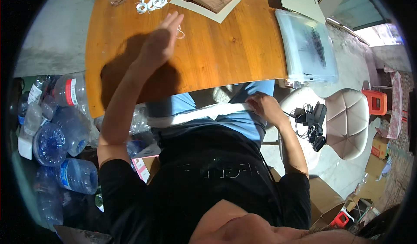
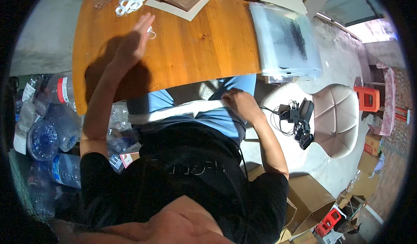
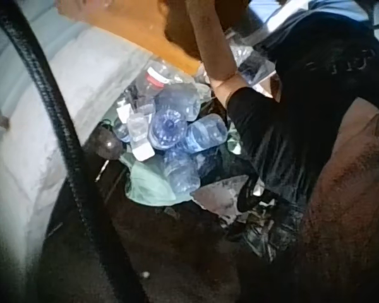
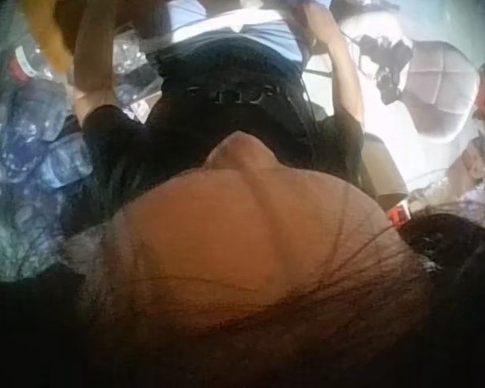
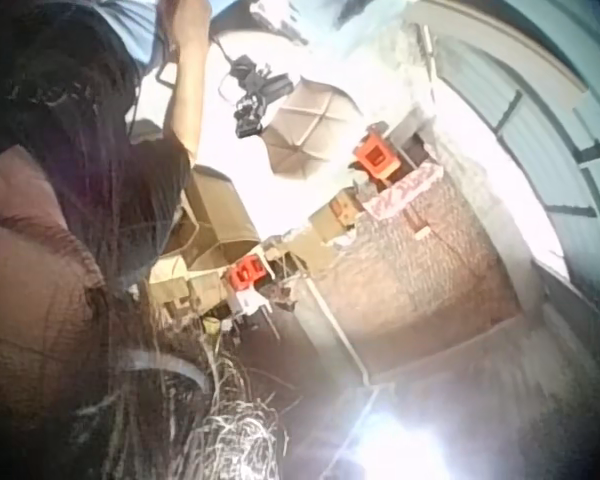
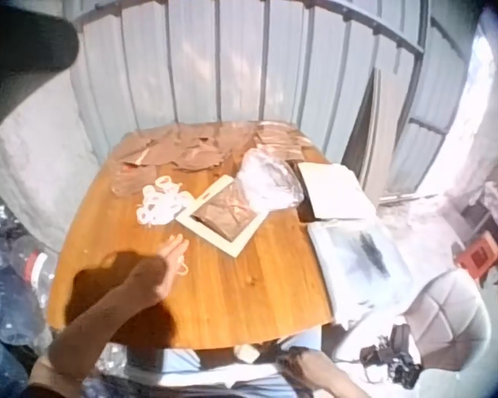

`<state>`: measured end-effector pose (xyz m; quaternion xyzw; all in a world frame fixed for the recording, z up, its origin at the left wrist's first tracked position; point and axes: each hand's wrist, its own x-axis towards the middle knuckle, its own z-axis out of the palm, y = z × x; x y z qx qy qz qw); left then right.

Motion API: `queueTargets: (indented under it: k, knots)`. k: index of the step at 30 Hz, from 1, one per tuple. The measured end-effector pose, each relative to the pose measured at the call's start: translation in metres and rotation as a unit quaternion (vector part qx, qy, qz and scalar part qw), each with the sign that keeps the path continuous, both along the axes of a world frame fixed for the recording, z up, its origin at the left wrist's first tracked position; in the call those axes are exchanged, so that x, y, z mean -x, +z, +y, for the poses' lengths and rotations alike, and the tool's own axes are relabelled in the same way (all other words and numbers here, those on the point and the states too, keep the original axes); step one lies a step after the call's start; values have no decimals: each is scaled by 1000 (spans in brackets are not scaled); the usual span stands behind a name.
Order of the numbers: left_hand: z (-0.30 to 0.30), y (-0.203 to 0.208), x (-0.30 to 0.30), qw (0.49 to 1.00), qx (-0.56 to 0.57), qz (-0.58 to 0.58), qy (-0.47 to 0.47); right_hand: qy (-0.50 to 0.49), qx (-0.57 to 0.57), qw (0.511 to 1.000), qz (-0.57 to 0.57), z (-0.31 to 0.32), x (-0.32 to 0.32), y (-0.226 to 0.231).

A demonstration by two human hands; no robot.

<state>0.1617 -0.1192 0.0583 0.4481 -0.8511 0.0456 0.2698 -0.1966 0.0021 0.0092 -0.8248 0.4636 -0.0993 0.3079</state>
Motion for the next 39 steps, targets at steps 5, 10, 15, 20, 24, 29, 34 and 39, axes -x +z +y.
queueTargets:
  k: [5,10,15,20,24,29,34,39]
  knots:
    - [4,21,13,988,121,94,6,4,-22,999,-47,-11,-15,-54]
    - [54,54,55,995,82,10,-48,66,-169,982,-57,-17,-45,-90]
    - [103,51,77,977,-70,-34,-198,-41,-236,965,-109,-15,-47,-101]
    - [147,-10,92,932,-316,18,-179,-58,-224,963,-135,-12,-35,-100]
    - [153,-61,94,897,-389,-104,-182,-56,-120,986,-105,0,-34,-75]
    - [157,-92,105,891,-388,-176,-154,49,24,998,-20,24,-37,-46]
    - [153,-104,119,898,-357,-232,-109,67,97,990,76,35,-28,-79]
    - [150,-86,115,909,-379,-133,-113,55,27,998,-15,27,-17,-55]
